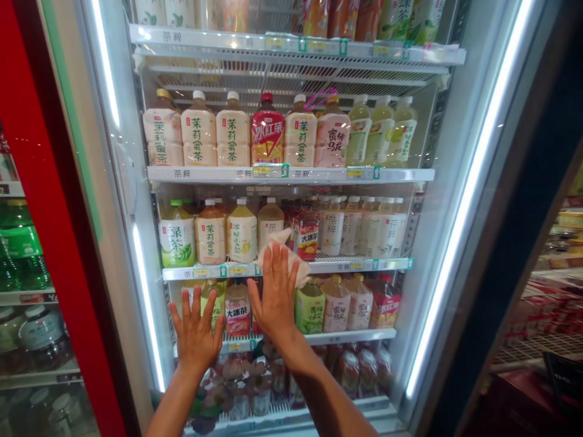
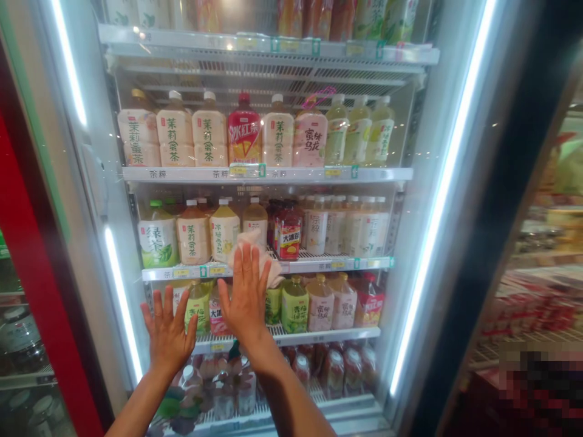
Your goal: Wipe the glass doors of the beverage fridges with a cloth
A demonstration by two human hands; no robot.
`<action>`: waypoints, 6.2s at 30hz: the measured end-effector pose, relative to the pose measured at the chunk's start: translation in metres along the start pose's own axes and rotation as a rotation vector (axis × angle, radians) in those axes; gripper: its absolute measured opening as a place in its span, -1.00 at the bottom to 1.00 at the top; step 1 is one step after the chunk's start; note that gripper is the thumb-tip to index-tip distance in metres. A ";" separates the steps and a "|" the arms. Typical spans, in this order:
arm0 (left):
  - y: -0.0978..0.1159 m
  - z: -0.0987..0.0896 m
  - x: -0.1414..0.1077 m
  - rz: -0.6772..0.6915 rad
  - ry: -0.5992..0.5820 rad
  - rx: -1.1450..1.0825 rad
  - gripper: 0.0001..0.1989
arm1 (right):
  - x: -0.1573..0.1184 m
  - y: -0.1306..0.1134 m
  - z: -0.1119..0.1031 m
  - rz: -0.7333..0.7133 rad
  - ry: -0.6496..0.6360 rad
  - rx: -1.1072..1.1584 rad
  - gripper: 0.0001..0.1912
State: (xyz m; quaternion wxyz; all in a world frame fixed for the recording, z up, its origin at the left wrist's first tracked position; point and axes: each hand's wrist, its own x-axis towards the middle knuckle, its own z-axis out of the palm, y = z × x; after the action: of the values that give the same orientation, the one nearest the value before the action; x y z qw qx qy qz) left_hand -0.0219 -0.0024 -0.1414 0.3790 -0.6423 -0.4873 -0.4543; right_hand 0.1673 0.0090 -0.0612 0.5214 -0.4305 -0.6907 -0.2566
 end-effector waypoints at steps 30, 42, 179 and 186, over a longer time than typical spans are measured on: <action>0.029 -0.029 0.013 -0.004 -0.066 -0.112 -0.17 | -0.085 0.050 -0.005 -0.180 -0.159 -0.055 -0.18; 0.056 -0.040 0.165 0.381 -0.032 -0.072 -0.24 | 0.028 0.142 -0.073 -0.934 -0.373 -0.037 -0.22; 0.050 -0.014 0.176 0.684 -0.149 0.089 -0.27 | 0.110 0.148 -0.078 -0.662 0.051 -0.139 -0.20; 0.067 -0.014 0.256 0.385 0.035 -0.009 -0.20 | 0.111 0.150 -0.077 -0.668 0.069 -0.114 -0.26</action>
State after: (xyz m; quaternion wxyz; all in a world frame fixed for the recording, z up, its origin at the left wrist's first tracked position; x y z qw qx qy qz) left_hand 0.0691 0.0410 0.1035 0.4645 -0.7172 -0.3468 -0.3866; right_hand 0.3253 0.0585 0.0541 0.4068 -0.1998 -0.7601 -0.4657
